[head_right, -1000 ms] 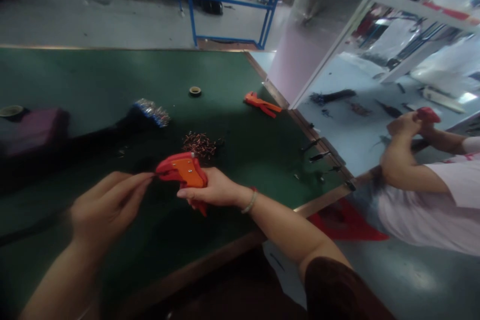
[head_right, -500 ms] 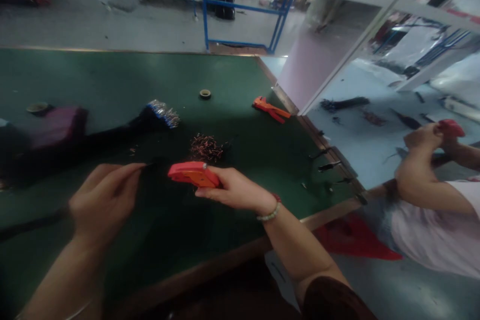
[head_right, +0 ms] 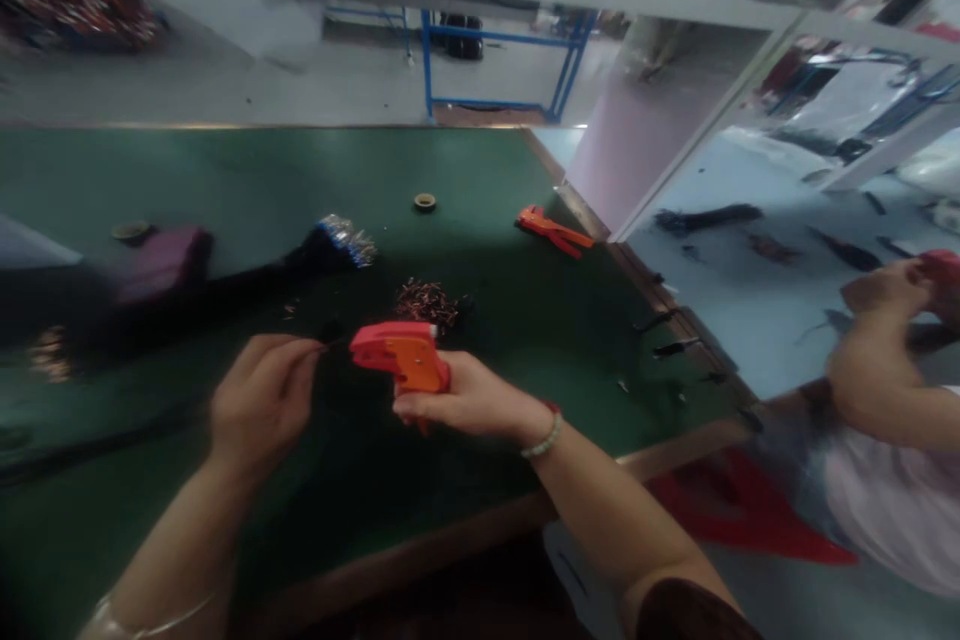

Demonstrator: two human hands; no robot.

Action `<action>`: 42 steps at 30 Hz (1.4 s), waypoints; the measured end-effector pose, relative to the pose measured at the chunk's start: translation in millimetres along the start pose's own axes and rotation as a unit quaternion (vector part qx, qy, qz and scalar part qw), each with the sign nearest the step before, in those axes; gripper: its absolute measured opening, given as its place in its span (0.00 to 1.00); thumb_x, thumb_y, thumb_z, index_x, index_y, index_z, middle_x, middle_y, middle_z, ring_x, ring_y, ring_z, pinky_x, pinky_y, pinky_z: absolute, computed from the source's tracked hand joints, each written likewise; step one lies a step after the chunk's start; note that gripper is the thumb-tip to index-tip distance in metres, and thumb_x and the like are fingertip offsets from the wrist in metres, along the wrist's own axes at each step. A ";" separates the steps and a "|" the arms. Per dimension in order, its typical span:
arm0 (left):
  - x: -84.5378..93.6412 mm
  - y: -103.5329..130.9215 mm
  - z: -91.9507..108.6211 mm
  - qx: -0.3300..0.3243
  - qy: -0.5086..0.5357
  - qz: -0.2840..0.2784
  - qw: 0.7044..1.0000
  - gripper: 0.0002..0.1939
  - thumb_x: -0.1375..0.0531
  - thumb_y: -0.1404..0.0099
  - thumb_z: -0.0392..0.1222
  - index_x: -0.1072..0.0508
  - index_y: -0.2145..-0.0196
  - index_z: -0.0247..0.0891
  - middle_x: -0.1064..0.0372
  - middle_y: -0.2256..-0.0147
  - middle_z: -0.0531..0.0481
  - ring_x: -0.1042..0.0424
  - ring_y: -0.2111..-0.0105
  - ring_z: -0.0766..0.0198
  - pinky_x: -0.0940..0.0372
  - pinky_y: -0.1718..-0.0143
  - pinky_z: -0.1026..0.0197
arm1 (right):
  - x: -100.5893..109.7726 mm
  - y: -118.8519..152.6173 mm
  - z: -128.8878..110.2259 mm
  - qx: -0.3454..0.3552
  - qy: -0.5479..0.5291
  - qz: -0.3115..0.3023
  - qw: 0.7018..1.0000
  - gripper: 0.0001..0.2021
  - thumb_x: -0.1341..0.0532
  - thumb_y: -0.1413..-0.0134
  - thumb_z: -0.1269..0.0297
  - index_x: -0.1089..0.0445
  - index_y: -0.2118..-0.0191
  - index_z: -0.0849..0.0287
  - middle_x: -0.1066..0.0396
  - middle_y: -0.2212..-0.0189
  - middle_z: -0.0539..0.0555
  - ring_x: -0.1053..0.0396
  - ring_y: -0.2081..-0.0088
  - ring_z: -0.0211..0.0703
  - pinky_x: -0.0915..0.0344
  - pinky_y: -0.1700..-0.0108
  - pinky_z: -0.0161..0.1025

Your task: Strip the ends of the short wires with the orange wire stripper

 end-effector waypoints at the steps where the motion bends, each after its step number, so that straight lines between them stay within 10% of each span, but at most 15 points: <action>1: 0.3 -0.3 3.1 0.001 0.008 0.004 1.000 0.07 0.42 0.26 0.36 0.24 0.57 0.39 0.25 0.62 0.46 0.24 0.64 0.62 0.30 0.61 0.62 | -0.8 0.0 0.7 0.001 -0.009 0.010 1.000 0.17 0.29 0.42 0.52 0.28 0.61 0.63 0.26 0.67 0.53 0.28 0.66 0.40 0.29 0.59 0.38; 13: -12.3 1.6 25.7 -0.030 0.000 -0.011 0.999 0.10 0.46 0.25 0.35 0.24 0.58 0.38 0.24 0.69 0.48 0.25 0.71 0.65 0.32 0.69 0.63 | 23.2 4.3 16.1 -0.064 0.055 0.146 0.986 0.25 0.29 0.47 0.42 0.29 0.76 0.60 0.29 0.80 0.54 0.30 0.77 0.42 0.31 0.73 0.39; 42: 1.4 2.5 8.8 -0.048 0.056 -0.021 0.997 0.10 0.37 0.29 0.33 0.21 0.52 0.41 0.25 0.64 0.50 0.24 0.67 0.66 0.33 0.66 0.66 | -5.7 -8.2 17.6 -0.041 -0.120 -0.046 0.991 0.17 0.28 0.42 0.54 0.26 0.62 0.65 0.23 0.69 0.54 0.23 0.66 0.40 0.25 0.60 0.37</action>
Point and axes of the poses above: each hand's wrist, its own y-axis away from the middle knuckle, its own x-axis out of the back of the hand, z = x × y, the point moved 9 cm from there along -y, towards the middle knuckle
